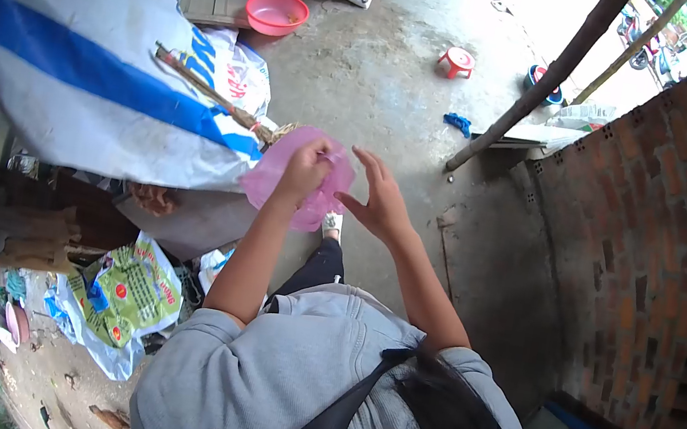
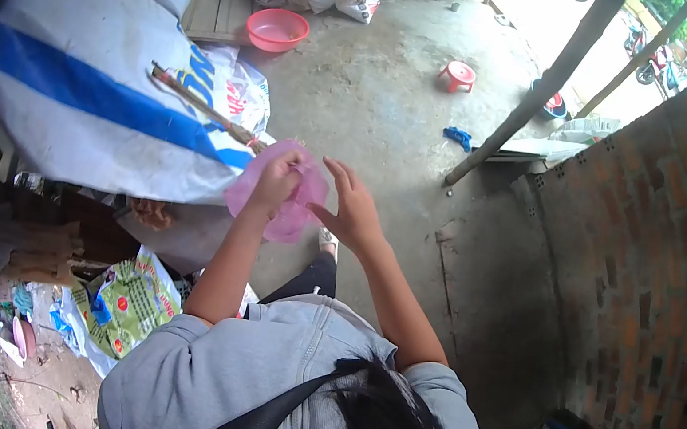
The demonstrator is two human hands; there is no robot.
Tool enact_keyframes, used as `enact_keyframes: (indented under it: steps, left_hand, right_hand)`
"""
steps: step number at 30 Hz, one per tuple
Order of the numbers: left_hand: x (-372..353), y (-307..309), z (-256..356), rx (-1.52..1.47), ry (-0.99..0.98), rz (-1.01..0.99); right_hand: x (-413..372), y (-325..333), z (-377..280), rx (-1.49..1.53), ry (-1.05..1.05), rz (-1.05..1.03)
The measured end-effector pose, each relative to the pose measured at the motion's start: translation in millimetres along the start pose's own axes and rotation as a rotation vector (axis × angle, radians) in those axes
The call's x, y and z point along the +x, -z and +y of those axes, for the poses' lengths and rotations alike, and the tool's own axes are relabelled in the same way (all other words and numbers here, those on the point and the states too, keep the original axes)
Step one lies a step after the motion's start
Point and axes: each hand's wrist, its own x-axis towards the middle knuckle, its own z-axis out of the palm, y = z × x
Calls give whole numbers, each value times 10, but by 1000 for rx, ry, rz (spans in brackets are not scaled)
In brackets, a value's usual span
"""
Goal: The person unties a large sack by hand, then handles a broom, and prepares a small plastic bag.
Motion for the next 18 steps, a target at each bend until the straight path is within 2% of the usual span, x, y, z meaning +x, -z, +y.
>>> enact_keyframes:
  steps: [1,3,4,5,7,9,11,12,13,15,16,17,18]
  left_hand:
    - [236,-73,31,81,-41,-150]
    - [750,-81,-113,186,-104,-222]
    - [1038,-59,-145,287,-172,-289]
    - [1272,-60,-60,279,-171,-286]
    - [1623,-70,198,572,-303,-229]
    - [1978,-61,438,743,-252,-144]
    - [2409,65,294,1036,-371,34]
    - [2603,151,227,1063,-396,141]
    - [2757,256,157,1068,-380,141]
    - [3135,485,58,1096,-381,375]
    - [3339,620,-11,1097,-381,382]
    - [3511,752,-104,1074,-226,354]
    - [3629,814,-161,1045,-65,324]
  right_hand:
    - [186,-42,195,-4,4,2]
    - [530,-136,611,-88,-273,-153]
    - [719,-145,794,-86,-174,-30]
    - [945,-85,917,-91,-174,-38]
    - [1340,17,1164,-7,-251,125]
    - [1786,171,1311,20,-276,273]
    - [2139,270,1547,-50,-220,417]
    - [2292,317,1629,-10,-231,479]
    - [2439,373,1695,33,-242,545]
    - [2731,530,1909,39,-228,468]
    - [2890,584,2049,-36,-181,431]
    - [3052,633,2157,-34,-178,425]
    - [3200,687,2239,-66,-292,351]
